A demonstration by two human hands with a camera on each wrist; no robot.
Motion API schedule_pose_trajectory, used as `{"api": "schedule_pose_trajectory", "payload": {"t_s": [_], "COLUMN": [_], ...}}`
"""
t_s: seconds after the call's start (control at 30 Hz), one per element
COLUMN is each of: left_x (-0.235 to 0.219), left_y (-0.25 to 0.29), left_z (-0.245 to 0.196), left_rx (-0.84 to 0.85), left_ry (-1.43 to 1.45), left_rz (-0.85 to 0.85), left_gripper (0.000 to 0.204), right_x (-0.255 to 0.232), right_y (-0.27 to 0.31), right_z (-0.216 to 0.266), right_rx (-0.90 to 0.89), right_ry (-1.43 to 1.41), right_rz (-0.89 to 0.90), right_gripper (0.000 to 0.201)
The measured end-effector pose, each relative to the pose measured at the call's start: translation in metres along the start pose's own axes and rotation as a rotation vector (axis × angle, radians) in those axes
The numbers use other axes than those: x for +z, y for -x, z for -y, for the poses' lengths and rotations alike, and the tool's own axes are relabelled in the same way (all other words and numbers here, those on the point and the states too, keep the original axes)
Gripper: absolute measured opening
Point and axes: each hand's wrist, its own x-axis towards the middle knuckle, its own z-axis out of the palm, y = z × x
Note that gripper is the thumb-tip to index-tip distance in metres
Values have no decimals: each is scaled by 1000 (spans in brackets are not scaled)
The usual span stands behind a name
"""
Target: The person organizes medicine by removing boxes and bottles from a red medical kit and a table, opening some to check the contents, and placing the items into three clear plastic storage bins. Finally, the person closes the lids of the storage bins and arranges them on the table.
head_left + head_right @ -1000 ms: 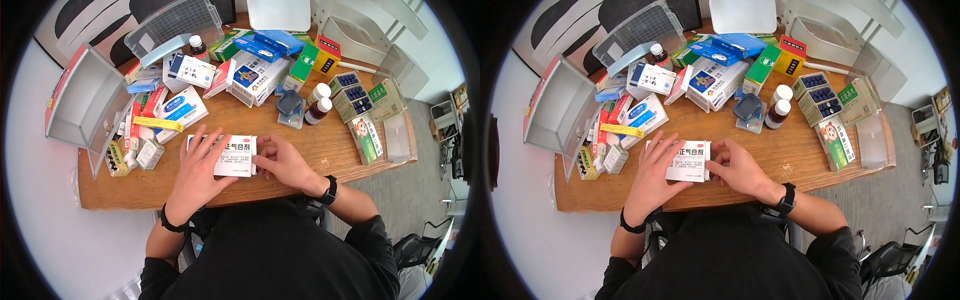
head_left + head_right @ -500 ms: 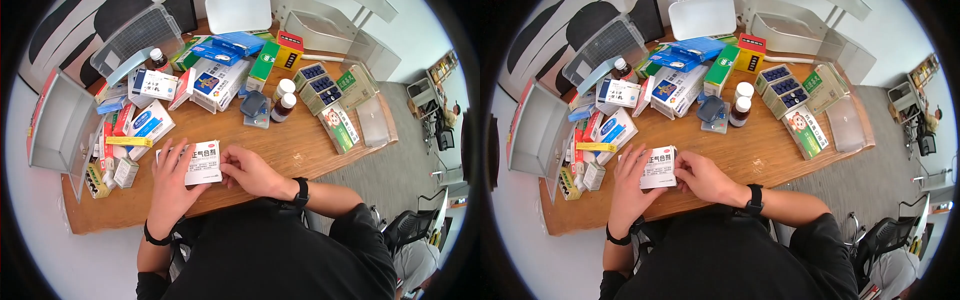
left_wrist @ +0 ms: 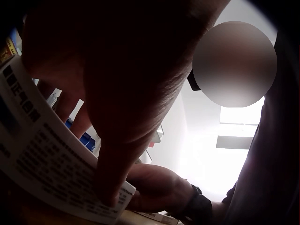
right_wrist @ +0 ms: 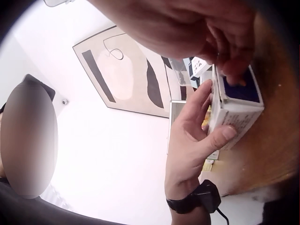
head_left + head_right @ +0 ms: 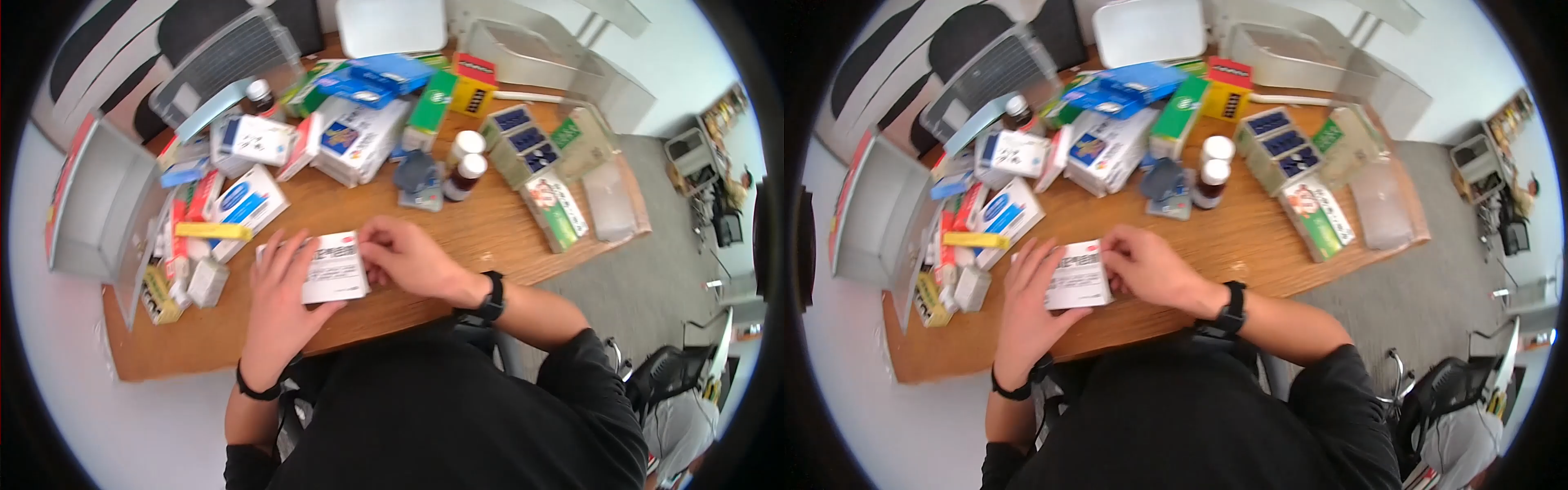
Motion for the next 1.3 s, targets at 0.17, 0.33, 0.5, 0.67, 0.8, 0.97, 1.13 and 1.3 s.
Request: {"api": "schedule_pose_trajectory", "payload": {"t_s": [0.17, 0.33, 0.5, 0.67, 0.8, 0.97, 1.13, 1.3], "left_x": [0, -2, -26, -22, -18, -17, -16, -24], "left_y": [2, 4, 11, 9, 11, 9, 6, 4], "left_z": [4, 6, 19, 22, 23, 14, 2, -27], "left_rx": [-10, -12, -24, 36, 47, 53, 112, 228], "left_ry": [-12, 8, -5, -25, 47, 92, 30, 186], "left_rz": [-5, 3, 2, -32, -64, -99, -113, -17], "left_gripper": [92, 94, 94, 87, 81, 81, 82, 93], "right_x": [8, 1, 1, 11, 9, 13, 2, -36], "right_y": [1, 13, 26, 27, 33, 20, 26, 82], "right_z": [1, 7, 0, 17, 18, -3, 3, 8], "right_rx": [33, 39, -9, -25, -22, -67, -42, 43], "right_ry": [-30, -76, 195, 368, 347, 140, 190, -54], "right_rz": [33, 19, -100, -78, -104, -186, -211, -275], "right_gripper": [9, 12, 33, 50, 50, 41, 35, 28]}}
